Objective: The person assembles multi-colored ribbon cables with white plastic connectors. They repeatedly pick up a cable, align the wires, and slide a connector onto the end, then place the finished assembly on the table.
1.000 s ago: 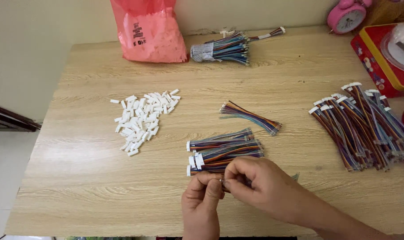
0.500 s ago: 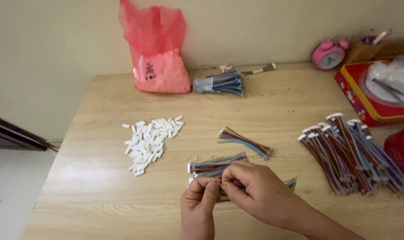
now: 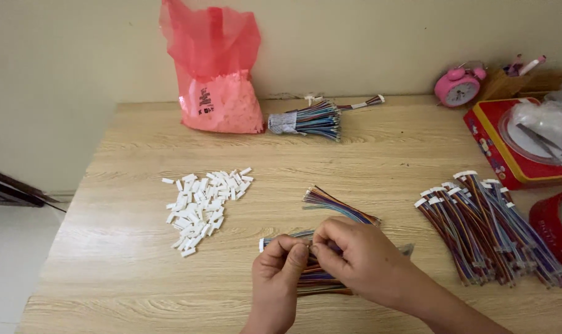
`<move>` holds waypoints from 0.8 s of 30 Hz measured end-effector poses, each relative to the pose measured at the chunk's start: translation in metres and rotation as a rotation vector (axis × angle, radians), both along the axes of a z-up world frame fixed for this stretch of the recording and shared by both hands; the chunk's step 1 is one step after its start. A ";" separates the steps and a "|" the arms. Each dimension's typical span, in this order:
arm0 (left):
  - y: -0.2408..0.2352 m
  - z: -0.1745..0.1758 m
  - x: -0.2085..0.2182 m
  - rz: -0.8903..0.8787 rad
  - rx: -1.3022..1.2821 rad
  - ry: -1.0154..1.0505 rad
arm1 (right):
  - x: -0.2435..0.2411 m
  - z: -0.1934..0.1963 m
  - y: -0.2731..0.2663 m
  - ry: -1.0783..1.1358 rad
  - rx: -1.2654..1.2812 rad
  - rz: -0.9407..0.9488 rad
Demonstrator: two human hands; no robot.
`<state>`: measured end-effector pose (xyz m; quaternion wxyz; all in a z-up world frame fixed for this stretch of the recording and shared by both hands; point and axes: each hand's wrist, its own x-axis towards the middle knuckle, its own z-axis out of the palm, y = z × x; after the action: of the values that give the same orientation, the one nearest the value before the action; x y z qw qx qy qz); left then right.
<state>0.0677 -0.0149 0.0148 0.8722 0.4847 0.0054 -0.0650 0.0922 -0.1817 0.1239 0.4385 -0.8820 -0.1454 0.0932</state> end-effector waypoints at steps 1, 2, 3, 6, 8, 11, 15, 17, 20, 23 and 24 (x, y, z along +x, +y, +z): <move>-0.001 0.001 0.001 -0.002 -0.008 0.001 | 0.001 0.001 0.001 0.001 -0.008 -0.002; -0.001 0.002 0.001 -0.006 -0.013 0.027 | 0.002 0.002 0.003 0.030 -0.031 -0.024; -0.002 0.003 0.000 -0.010 -0.017 0.053 | 0.002 0.004 0.004 0.059 -0.054 -0.046; -0.003 -0.010 0.001 0.017 -0.068 0.115 | -0.002 0.007 0.008 0.105 0.003 -0.066; -0.005 -0.012 0.006 0.054 -0.094 0.176 | -0.003 -0.006 0.003 0.084 0.004 -0.077; 0.001 -0.015 0.016 0.131 -0.152 0.215 | -0.009 -0.008 -0.005 0.101 0.032 -0.141; -0.004 -0.014 0.008 0.125 -0.033 0.146 | -0.016 -0.021 -0.014 0.092 0.325 -0.196; -0.007 0.011 -0.002 0.104 -0.010 0.147 | -0.019 -0.021 -0.013 0.042 0.314 -0.186; -0.005 0.028 -0.013 0.070 0.004 0.063 | -0.023 -0.016 -0.005 -0.048 0.216 -0.189; -0.004 0.016 -0.015 0.081 0.025 -0.113 | -0.029 -0.011 0.000 -0.160 0.098 -0.189; -0.005 0.010 -0.013 0.106 0.055 -0.201 | -0.031 -0.009 0.001 -0.230 0.066 -0.179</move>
<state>0.0543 -0.0197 0.0243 0.8569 0.5117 -0.0546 0.0301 0.0613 -0.1806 0.1150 0.4544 -0.8814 -0.1182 -0.0527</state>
